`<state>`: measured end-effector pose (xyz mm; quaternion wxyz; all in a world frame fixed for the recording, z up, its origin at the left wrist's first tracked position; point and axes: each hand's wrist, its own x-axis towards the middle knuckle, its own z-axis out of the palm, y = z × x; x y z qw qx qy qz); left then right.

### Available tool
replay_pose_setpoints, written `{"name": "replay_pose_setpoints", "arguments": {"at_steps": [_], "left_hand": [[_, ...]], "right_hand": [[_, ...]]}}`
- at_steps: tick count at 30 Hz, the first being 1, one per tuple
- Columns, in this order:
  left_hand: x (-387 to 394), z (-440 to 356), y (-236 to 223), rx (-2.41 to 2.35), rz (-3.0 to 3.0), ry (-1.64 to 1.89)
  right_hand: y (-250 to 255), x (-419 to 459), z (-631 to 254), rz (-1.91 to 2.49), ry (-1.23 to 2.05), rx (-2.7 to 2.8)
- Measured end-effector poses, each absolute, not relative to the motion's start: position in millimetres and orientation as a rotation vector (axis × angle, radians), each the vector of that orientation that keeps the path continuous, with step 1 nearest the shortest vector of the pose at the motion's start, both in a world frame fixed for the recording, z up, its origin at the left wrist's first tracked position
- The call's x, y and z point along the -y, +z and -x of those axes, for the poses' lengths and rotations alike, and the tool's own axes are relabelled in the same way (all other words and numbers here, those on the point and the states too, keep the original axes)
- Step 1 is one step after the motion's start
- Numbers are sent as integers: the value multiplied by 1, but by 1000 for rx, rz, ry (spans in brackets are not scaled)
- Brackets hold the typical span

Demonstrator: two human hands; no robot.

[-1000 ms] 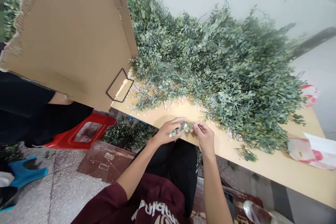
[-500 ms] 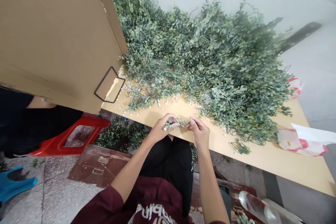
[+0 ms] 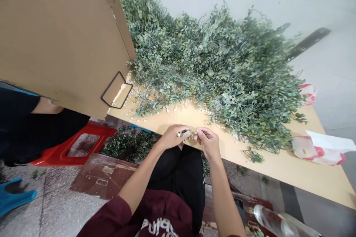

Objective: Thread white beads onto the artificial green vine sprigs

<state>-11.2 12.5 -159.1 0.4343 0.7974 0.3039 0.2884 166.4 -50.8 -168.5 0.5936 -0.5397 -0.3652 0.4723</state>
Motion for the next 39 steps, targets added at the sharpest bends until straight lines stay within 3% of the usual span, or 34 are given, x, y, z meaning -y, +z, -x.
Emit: {"name": "replay_pose_setpoints", "arguments": {"at_steps": [39], "left_hand": [[-24,18,-159,-519,-1979,634]], "right_hand": [[-168,50,-167,1225,1364,902]]}}
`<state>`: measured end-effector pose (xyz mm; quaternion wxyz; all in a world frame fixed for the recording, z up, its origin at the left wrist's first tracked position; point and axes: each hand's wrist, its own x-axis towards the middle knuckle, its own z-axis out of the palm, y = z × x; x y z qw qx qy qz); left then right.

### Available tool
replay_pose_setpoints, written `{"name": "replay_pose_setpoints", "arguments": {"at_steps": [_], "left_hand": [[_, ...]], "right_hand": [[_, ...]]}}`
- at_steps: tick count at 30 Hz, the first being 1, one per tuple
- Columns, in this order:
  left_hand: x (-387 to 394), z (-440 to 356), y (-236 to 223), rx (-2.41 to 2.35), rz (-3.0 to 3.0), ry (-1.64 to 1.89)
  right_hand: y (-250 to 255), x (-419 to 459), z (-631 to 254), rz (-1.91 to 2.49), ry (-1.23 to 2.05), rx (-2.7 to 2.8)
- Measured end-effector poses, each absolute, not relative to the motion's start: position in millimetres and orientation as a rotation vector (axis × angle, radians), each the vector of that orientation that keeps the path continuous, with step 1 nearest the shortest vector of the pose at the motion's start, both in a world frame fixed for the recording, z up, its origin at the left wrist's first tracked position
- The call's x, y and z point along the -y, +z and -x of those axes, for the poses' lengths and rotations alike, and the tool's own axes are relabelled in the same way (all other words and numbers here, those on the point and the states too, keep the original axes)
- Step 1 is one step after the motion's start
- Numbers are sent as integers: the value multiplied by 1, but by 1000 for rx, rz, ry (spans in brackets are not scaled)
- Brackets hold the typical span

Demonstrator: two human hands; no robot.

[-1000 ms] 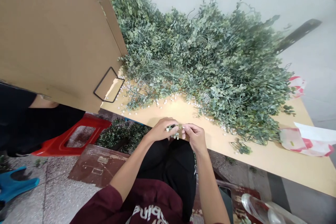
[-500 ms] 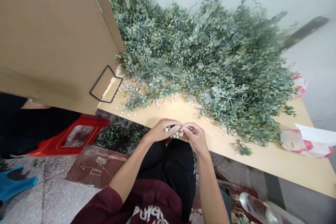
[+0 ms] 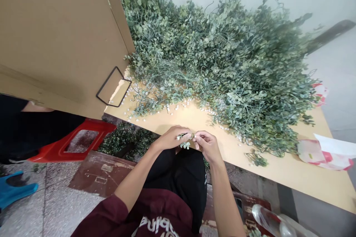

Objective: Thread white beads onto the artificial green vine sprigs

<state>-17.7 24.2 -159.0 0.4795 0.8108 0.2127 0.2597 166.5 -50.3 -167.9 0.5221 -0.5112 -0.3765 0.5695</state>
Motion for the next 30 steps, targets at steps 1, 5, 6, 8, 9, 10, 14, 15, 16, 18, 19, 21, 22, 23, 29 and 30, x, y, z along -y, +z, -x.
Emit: {"name": "replay_pose_setpoints", "arguments": {"at_steps": [1,5,6,8,9,10,14,15,16,18,19,21,22,23,29,30], "left_hand": [[-24,18,-159,-519,-1979,628],[-24,18,-160,-519,-1982,623],[-24,18,-160,-521,-1986,625],[-24,18,-160,-526,-1999,628],[-24,18,-160,-525,-2004,627],[-24,18,-160,-522,-2007,627],[-24,18,-160,-511,-2016,641],[-24,18,-160,-513,-2018,642],[-24,18,-160,-517,-2019,641],[-24,18,-161,-521,-2015,644],[-24,18,-161,-519,-2013,649],[-24,18,-161,-510,-2012,662],[-24,17,-160,-502,-2011,668],[-25,17,-160,-493,-2009,673],[-24,17,-158,-493,-1995,674],[-24,17,-158,-502,-1999,669]], "right_hand": [[-168,50,-167,1235,1364,904],[-167,50,-167,1252,1372,915],[-166,50,-167,1242,1373,914],[-166,50,-167,1218,1370,906],[-166,50,-167,1210,1369,901],[-166,50,-167,1204,1370,897],[-168,50,-168,1178,1380,885],[-169,50,-168,1172,1382,883],[-169,50,-168,1167,1381,881],[-169,50,-168,1159,1381,878],[-169,50,-168,1153,1379,878],[-168,50,-168,1139,1378,886],[-168,50,-167,1133,1379,891],[-168,50,-167,1130,1378,895],[-170,50,-168,1125,1373,905],[-170,50,-168,1124,1371,906]]}}
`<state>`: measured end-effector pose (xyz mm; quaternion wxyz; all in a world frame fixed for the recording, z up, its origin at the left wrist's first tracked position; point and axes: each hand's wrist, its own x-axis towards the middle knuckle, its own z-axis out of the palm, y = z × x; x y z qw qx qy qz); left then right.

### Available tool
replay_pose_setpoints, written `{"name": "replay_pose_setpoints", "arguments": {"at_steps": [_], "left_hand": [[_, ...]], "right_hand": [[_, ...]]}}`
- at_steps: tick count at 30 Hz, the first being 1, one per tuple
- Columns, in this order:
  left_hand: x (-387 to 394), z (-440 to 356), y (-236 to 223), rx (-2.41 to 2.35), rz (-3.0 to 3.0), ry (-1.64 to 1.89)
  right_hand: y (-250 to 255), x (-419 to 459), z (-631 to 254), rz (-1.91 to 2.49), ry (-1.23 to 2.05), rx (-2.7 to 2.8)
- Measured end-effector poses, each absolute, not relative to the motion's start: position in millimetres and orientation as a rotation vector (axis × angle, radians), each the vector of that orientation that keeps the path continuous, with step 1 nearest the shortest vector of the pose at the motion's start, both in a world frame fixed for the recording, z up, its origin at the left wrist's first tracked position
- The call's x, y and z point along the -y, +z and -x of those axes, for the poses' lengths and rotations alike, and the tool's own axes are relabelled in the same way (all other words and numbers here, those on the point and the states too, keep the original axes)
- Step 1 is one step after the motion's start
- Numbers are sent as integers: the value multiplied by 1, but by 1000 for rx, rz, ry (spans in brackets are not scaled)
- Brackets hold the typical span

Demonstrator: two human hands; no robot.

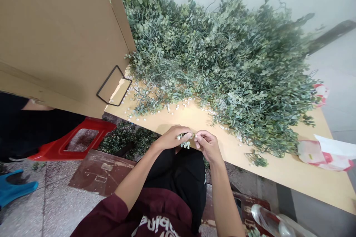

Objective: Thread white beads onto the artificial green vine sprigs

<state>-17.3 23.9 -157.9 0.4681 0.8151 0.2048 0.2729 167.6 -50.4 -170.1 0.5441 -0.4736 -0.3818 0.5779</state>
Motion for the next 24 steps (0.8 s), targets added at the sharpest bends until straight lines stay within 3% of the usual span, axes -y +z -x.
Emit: {"name": "replay_pose_setpoints", "arguments": {"at_steps": [24], "left_hand": [[-25,17,-155,-480,-1966,675]], "right_hand": [[-171,51,-169,1158,1372,934]]}}
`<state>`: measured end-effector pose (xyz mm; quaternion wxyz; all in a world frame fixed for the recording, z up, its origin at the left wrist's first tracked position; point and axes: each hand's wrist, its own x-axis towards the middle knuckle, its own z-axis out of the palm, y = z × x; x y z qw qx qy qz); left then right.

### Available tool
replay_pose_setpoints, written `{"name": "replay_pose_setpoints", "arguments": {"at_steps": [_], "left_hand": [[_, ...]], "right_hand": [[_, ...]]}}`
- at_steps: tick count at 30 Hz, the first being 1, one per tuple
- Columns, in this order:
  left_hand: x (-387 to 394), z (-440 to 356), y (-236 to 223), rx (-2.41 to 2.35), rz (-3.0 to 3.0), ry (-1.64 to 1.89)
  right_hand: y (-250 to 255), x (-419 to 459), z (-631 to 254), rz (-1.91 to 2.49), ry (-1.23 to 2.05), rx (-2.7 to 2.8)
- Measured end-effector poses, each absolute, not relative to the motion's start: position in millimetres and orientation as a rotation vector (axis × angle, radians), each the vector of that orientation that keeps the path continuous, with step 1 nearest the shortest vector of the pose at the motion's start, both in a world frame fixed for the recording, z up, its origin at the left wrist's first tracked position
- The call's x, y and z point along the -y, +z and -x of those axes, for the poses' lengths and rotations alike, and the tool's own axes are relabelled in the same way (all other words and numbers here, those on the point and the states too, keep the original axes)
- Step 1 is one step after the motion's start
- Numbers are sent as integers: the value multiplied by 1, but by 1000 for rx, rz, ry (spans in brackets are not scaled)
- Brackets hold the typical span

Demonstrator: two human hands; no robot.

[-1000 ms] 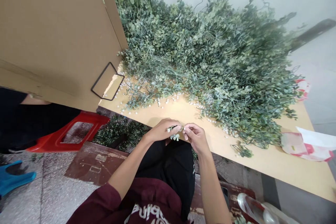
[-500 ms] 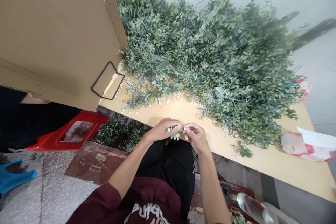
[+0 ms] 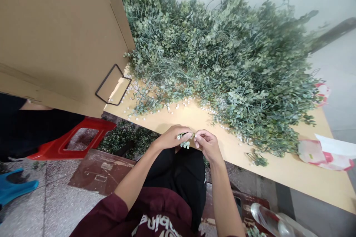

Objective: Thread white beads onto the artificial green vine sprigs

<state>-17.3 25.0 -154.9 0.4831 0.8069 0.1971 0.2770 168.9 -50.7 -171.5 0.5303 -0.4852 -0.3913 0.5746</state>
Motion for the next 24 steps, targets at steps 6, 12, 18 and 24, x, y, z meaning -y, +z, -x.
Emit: {"name": "replay_pose_setpoints", "arguments": {"at_steps": [6,12,18,24], "left_hand": [[-26,18,-155,-473,-1974,666],[-27,18,-155,-478,-1995,640],[-27,18,-156,-479,-2006,622],[-27,18,-161,-492,-2036,612]], "right_hand": [[-169,50,-168,1163,1382,930],[-168,50,-168,1197,1380,924],[-170,50,-168,1172,1390,936],[-170,49,-169,1164,1404,934]]}}
